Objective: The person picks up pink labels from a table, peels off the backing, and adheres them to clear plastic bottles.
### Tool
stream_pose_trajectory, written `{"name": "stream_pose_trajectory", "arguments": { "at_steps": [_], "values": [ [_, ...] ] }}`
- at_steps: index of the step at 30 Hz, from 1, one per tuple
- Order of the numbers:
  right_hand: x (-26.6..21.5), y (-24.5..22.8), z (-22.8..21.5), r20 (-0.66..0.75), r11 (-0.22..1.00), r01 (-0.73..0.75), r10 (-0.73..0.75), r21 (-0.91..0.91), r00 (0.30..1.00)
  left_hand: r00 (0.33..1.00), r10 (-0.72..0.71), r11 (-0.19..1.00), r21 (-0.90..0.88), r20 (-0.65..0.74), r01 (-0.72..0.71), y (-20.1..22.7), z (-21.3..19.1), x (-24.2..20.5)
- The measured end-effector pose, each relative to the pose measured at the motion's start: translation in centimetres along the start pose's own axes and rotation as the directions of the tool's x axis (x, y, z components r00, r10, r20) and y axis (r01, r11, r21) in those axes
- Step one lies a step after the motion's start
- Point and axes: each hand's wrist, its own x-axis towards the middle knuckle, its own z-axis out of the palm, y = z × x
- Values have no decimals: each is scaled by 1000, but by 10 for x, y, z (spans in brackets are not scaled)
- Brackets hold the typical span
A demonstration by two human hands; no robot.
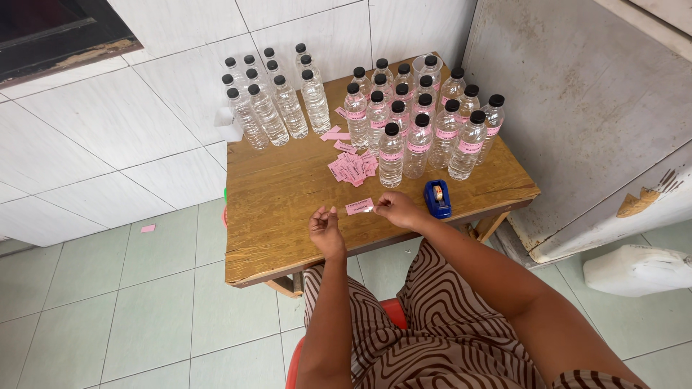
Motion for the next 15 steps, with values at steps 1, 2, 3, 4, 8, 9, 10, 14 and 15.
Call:
{"name": "stream_pose_trajectory", "arguments": {
  "at_steps": [1, 2, 3, 4, 8, 9, 10, 14, 15],
  "values": [
    [0, -1, -1, 1, 1000, -1, 1, 0, 1000, 1000, -1, 1000, 1, -1, 1, -2, -2, 1],
    [0, -3, -2, 10, 999, 16, -16, -31, 1000, 1000, -5, 999, 35, 27, 4, -4, -5, 2],
    [0, -4, -3, 19, 998, 34, -33, -62, 999, 998, -10, 998, 70, 56, 6, -6, -7, 2],
    [-2, -4, -4, 19, 998, 34, -32, -61, 999, 998, -10, 997, 72, 56, 6, -11, -10, 3],
    [-12, -17, -9, 52, 971, 95, -85, -220, 995, 986, -107, 986, 142, 128, 88, -27, -20, 5],
    [-16, -23, -10, 69, 948, 130, -115, -290, 991, 978, -146, 979, 163, 147, 121, -30, -22, 5],
    [-19, -29, -12, 67, 948, 131, -117, -290, 991, 979, -144, 980, 162, 148, 120, -32, -22, 5],
    [-37, -49, -16, 124, 912, 185, -149, -367, 981, 957, -264, 956, 166, 122, 243, -38, -26, 5],
    [-42, -55, -17, 140, 908, 205, -164, -366, 976, 947, -304, 946, 153, 102, 287, -40, -27, 7]
  ]
}}
